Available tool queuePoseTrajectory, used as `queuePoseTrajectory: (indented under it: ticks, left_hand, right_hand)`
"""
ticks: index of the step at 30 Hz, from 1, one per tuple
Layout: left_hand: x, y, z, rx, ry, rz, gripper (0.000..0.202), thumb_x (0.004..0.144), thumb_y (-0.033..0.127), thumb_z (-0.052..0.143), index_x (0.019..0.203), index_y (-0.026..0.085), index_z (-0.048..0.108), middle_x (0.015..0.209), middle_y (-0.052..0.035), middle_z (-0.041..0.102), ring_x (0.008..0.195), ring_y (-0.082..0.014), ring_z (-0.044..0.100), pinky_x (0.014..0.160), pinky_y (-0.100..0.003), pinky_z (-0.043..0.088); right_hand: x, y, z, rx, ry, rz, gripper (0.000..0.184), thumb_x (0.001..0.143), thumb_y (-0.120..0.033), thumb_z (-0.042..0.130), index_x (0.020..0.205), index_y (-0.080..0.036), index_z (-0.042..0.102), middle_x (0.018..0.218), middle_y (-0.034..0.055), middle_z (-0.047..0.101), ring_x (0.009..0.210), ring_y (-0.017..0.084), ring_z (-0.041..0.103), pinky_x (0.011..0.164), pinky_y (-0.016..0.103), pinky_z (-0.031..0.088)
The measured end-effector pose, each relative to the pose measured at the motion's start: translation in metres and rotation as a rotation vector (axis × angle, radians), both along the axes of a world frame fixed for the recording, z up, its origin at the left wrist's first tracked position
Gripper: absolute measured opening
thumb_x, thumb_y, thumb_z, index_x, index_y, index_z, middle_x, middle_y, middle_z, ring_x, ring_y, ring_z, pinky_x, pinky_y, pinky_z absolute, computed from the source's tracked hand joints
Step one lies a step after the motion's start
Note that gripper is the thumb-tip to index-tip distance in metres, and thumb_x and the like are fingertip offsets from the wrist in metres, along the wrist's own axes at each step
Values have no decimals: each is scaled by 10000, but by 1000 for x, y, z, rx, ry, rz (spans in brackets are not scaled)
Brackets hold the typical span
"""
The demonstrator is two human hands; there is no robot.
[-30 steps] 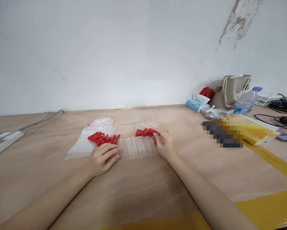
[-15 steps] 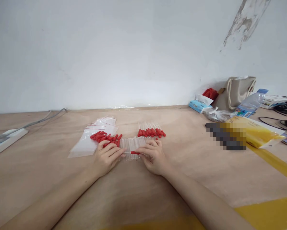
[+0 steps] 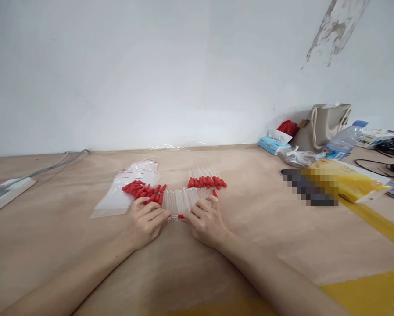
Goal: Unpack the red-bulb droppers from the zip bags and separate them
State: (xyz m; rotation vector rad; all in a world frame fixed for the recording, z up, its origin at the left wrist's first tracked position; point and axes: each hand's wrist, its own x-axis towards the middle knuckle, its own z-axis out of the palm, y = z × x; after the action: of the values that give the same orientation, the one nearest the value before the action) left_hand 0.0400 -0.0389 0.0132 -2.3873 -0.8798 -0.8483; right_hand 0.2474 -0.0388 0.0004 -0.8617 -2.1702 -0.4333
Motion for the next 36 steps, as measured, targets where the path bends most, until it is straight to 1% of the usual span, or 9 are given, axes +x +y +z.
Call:
queuePoseTrajectory:
  ticks: [6, 9, 11, 16, 19, 22, 28, 32, 36]
  left_hand:
    - [-3, -2, 3, 9, -22, -16, 98, 825, 198, 518, 799, 217, 610, 617, 38, 637, 662, -130, 554, 826, -396, 331]
    - [-16, 2, -1, -8, -96, -1, 98, 823, 169, 513, 842, 200, 605, 677, 13, 647, 644, -125, 550, 738, -337, 386]
    - [-26, 6, -5, -37, -177, 18, 153, 834, 160, 492, 939, 196, 597, 763, -17, 650, 683, -131, 558, 686, -295, 419]
    - [-29, 15, -16, -156, -229, 78, 390, 857, 117, 371, 1235, 169, 449, 979, -107, 535, 830, -157, 548, 714, -286, 479]
    - [-24, 19, -19, -111, -207, 87, 418, 847, 91, 366, 1256, 159, 422, 911, -90, 500, 781, -142, 534, 670, -262, 485]
    - [-22, 21, -18, -30, -131, 81, 350, 851, 90, 391, 1179, 164, 486, 837, -62, 528, 749, -140, 536, 663, -250, 480]
    - [-20, 18, -12, -21, 58, 26, 256, 854, 74, 392, 1063, 129, 529, 858, -71, 601, 794, -162, 568, 717, -271, 480]
    - [-17, 15, -12, -104, 14, -23, 187, 861, 171, 441, 1016, 138, 541, 913, -76, 613, 826, -160, 576, 740, -276, 490]
    - [-19, 12, -11, -178, 5, -66, 233, 840, 249, 503, 1037, 130, 543, 970, -93, 611, 892, -184, 572, 776, -297, 492]
  right_hand:
    - [5, -3, 0, 11, -22, 22, 167, 789, -141, 492, 778, -237, 629, 576, -31, 563, 670, 115, 493, 846, 376, 246]
    - [18, 2, -1, -46, 50, -2, 156, 791, -164, 508, 801, -245, 641, 621, -18, 590, 688, 127, 511, 823, 377, 284]
    - [27, 10, -2, -120, 184, -20, 142, 799, -202, 519, 834, -248, 649, 688, 1, 609, 709, 137, 527, 778, 356, 340]
    - [40, 31, -5, -300, 536, -12, 256, 825, -271, 459, 1010, -212, 625, 885, 65, 569, 814, 154, 556, 715, 299, 460]
    - [48, 40, -7, -421, 616, -115, 314, 815, -298, 442, 1058, -190, 607, 904, 76, 564, 810, 158, 564, 706, 292, 471]
    - [59, 46, -9, -579, 661, -203, 343, 780, -320, 478, 1069, -166, 580, 818, 60, 603, 667, 143, 560, 602, 275, 462]
    - [68, 47, -5, -559, 511, -264, 169, 710, -339, 564, 774, -192, 617, 783, 37, 653, 738, 175, 570, 701, 313, 427]
    - [62, 46, -7, -420, 337, -318, 145, 733, -359, 561, 756, -234, 629, 804, 6, 669, 785, 188, 562, 773, 351, 354]
    - [59, 46, -10, -376, 244, -360, 166, 745, -396, 559, 758, -251, 640, 811, -3, 671, 812, 185, 559, 757, 331, 301]
